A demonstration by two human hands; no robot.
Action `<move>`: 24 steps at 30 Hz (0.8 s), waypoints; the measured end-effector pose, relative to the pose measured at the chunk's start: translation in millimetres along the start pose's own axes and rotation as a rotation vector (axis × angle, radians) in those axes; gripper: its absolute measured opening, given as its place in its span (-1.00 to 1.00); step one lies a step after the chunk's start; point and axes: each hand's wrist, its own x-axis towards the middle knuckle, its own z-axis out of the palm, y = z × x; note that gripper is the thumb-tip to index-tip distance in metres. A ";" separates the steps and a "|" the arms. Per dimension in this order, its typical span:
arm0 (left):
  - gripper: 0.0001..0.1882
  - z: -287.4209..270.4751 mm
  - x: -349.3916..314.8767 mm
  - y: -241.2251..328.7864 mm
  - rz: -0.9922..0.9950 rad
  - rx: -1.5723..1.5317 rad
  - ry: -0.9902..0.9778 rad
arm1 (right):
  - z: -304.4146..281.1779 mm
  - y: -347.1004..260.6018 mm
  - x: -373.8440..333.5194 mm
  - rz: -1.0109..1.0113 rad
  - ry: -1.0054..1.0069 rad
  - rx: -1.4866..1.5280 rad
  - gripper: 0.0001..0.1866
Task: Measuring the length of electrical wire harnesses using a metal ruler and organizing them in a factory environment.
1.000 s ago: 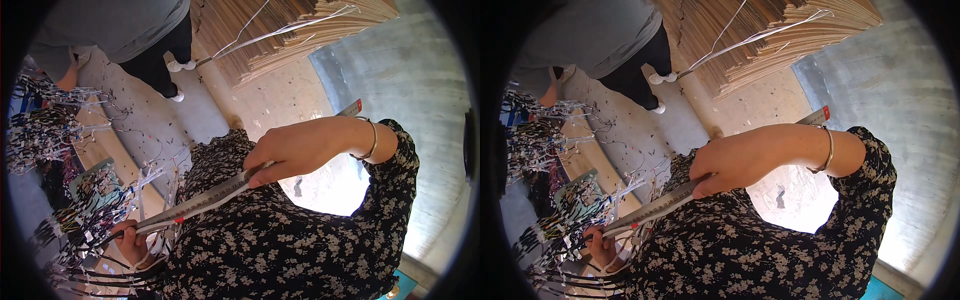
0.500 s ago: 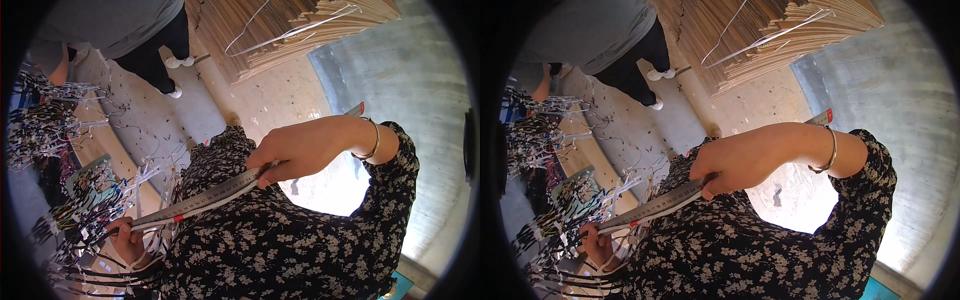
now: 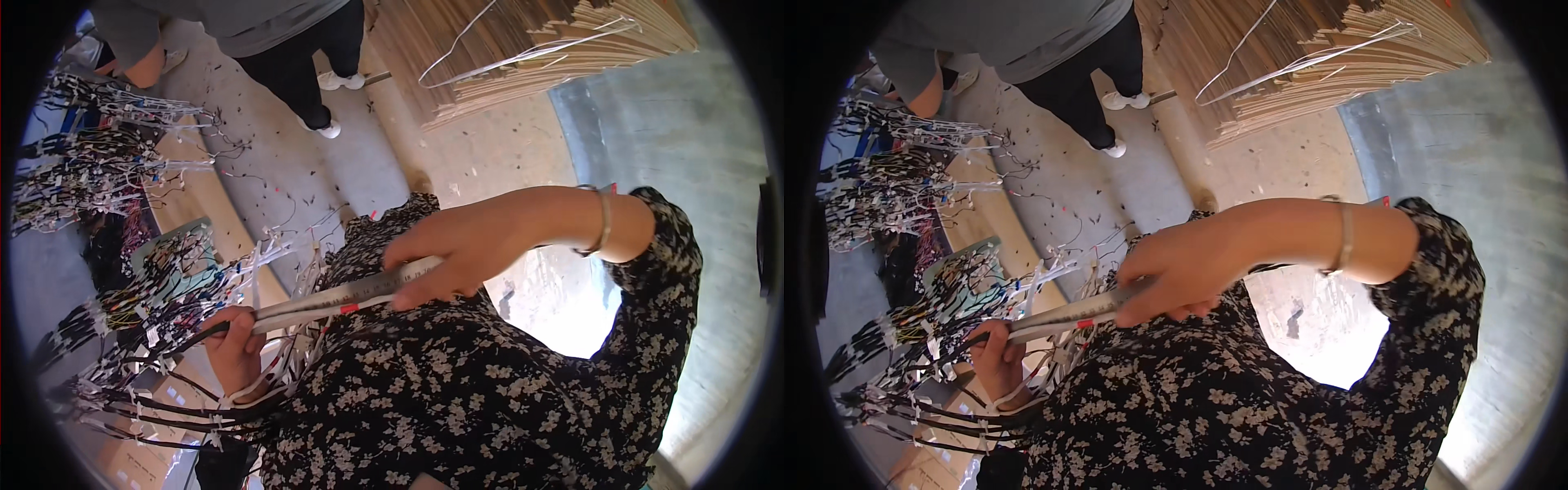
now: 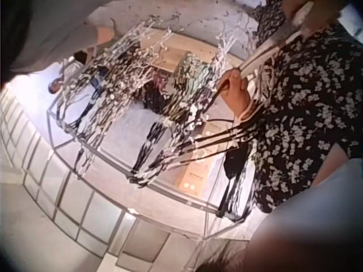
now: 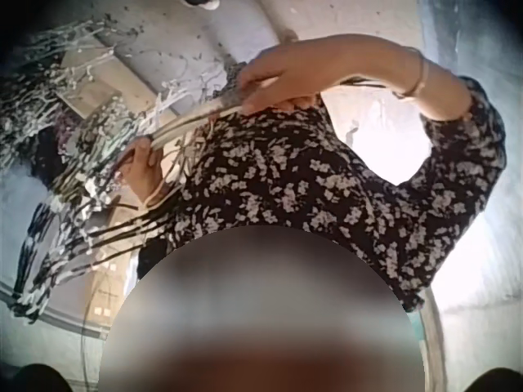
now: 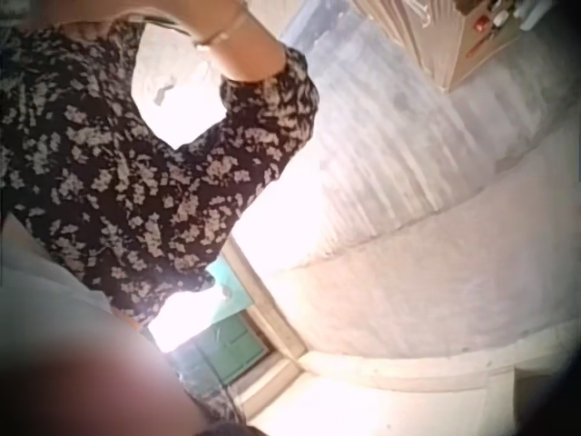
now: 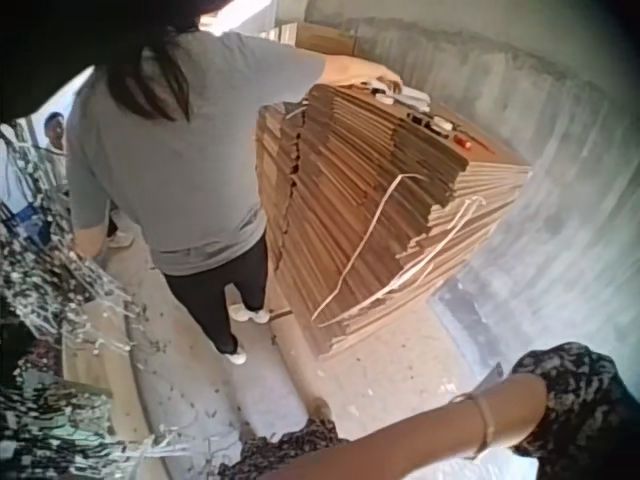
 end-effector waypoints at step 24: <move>-0.85 10.6 -6.6 6.1 -0.193 0.168 0.083 | -10.1 15.0 20.3 -0.092 -0.316 -0.008 -0.74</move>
